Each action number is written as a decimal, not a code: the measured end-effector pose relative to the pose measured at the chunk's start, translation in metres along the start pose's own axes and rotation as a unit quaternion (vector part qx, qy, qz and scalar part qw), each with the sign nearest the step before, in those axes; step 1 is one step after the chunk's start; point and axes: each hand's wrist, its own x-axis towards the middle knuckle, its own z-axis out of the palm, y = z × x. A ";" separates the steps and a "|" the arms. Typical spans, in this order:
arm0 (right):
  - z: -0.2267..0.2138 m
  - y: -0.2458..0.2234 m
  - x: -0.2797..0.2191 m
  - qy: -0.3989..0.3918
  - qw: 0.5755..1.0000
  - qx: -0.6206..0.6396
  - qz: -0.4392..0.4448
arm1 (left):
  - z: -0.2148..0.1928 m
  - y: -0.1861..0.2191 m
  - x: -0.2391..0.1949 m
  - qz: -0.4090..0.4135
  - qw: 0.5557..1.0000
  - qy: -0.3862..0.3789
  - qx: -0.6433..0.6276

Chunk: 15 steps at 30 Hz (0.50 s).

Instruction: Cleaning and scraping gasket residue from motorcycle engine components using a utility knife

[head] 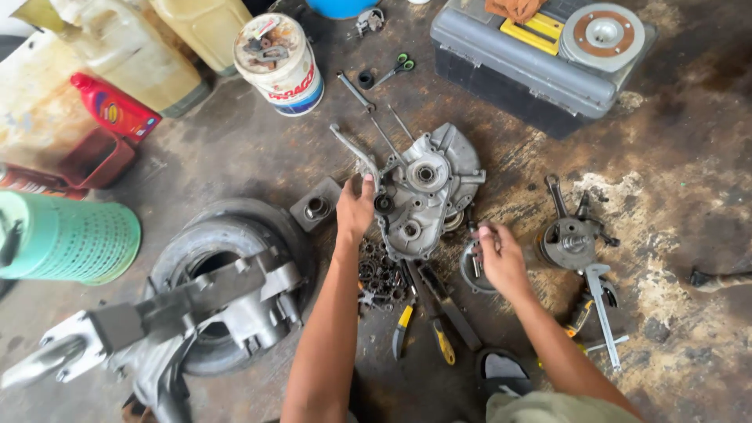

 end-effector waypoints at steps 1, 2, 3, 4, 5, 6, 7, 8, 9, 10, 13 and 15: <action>-0.002 -0.008 -0.008 -0.002 1.000 0.002 0.001 | 0.000 -0.005 -0.009 -0.002 1.000 0.002 0.003; -0.004 -0.015 -0.015 0.003 1.000 0.019 -0.020 | -0.001 -0.011 -0.018 -0.006 1.000 0.005 -0.018; -0.005 -0.023 -0.022 0.009 0.998 0.036 -0.041 | -0.002 -0.017 -0.026 -0.010 0.999 0.007 -0.039; -0.005 -0.021 -0.025 0.008 0.998 0.038 -0.043 | -0.004 -0.016 -0.046 -0.009 0.999 0.010 -0.038; -0.004 -0.018 -0.029 0.010 0.998 0.038 -0.058 | -0.007 -0.015 -0.064 -0.029 0.997 0.005 -0.075; -0.003 -0.017 -0.030 0.010 0.996 0.038 -0.076 | -0.010 -0.014 -0.081 -0.047 0.992 0.001 -0.114; -0.001 -0.017 -0.033 0.008 0.996 0.040 -0.080 | -0.002 -0.035 -0.078 -0.044 0.992 0.005 -0.114; 0.000 -0.014 -0.039 0.005 0.997 0.024 -0.076 | 0.008 -0.058 -0.076 -0.059 0.987 -0.004 -0.149; 0.001 -0.012 -0.045 0.001 0.997 0.009 -0.072 | 0.018 -0.082 -0.074 -0.073 0.980 -0.013 -0.183; 0.001 -0.009 -0.051 0.000 0.997 0.009 -0.075 | 0.014 -0.087 -0.084 -0.072 0.980 -0.011 -0.184; 0.005 -0.005 -0.065 -0.031 0.996 -0.011 -0.077 | 0.000 -0.097 -0.106 -0.087 0.968 -0.016 -0.235; 0.006 -0.002 -0.073 -0.050 0.995 -0.023 -0.087 | -0.010 -0.101 -0.116 -0.097 0.965 -0.013 -0.245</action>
